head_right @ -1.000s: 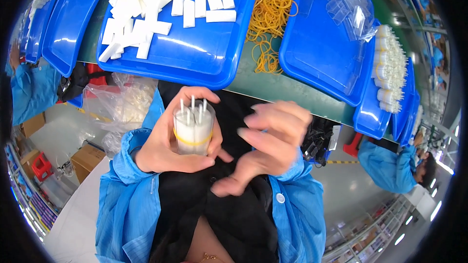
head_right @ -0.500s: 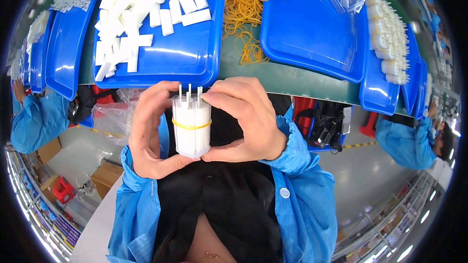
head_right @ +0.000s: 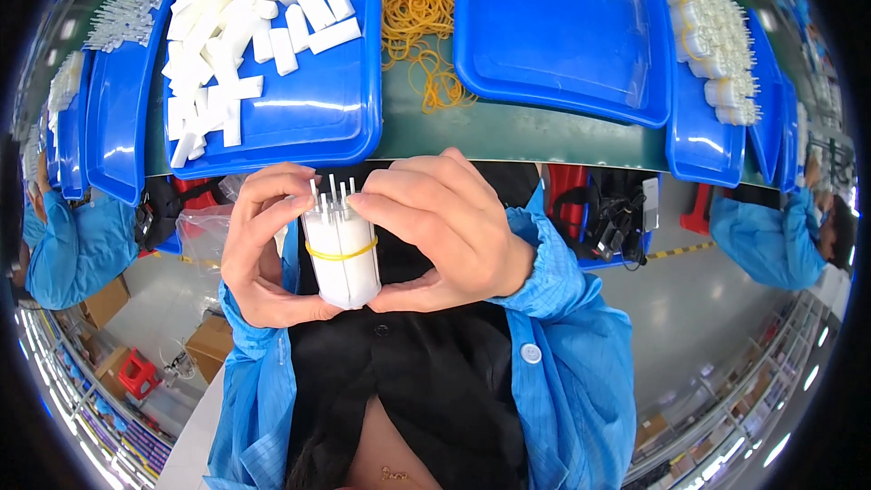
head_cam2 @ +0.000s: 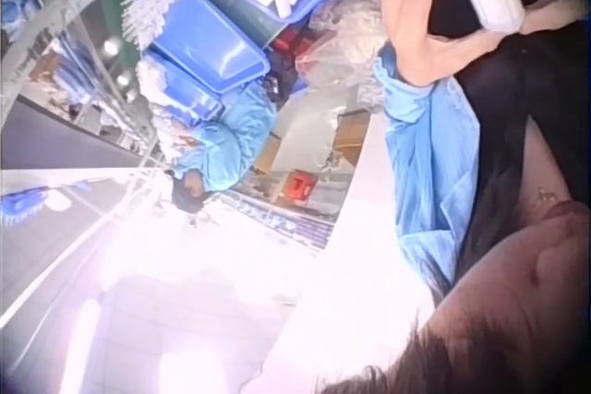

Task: The person assembles component bundles by sliding rectangular blocks onto prongs of a base, fitting clear sleeves over them, securing the assembled unit with a rubber band by hand, and placing it onto a tray.

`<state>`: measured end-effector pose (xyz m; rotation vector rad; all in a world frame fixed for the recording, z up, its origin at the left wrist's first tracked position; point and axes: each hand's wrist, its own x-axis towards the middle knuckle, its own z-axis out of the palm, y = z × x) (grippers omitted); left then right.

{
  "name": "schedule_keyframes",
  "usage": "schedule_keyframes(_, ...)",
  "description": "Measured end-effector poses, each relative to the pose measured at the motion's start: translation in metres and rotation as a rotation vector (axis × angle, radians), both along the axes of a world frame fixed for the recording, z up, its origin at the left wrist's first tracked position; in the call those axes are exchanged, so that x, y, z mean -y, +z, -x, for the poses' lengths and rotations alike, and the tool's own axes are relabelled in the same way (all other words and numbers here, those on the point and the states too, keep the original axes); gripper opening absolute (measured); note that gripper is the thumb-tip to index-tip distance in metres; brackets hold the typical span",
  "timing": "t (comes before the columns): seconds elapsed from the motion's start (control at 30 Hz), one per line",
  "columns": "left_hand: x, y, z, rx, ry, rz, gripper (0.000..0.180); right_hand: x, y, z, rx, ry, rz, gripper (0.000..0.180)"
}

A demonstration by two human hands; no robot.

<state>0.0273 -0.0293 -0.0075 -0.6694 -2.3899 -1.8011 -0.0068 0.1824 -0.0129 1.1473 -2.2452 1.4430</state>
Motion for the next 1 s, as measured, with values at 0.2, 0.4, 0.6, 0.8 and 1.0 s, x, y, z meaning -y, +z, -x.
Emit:
schedule_keyframes(0.2,-0.007,0.005,0.0,-0.037,0.085,0.024,0.063,-0.005,0.001,0.002,0.076,0.039,-0.076,0.075)
schedule_keyframes(0.4,-0.009,0.01,0.011,-0.124,-0.077,0.214,0.058,-0.025,0.008,0.017,0.644,0.369,0.096,0.09)
schedule_keyframes(0.6,-0.035,0.022,0.031,-0.141,-0.255,0.249,0.058,-0.037,0.003,0.009,0.883,0.325,0.215,0.05)
schedule_keyframes(0.8,-0.059,0.019,0.055,-0.145,-0.311,0.204,0.075,-0.066,0.015,0.018,0.673,0.033,0.203,0.036)
schedule_keyframes(1.0,-0.055,0.011,0.064,-0.033,-0.049,0.05,0.053,-0.179,0.027,0.034,0.094,-1.15,0.0,0.037)
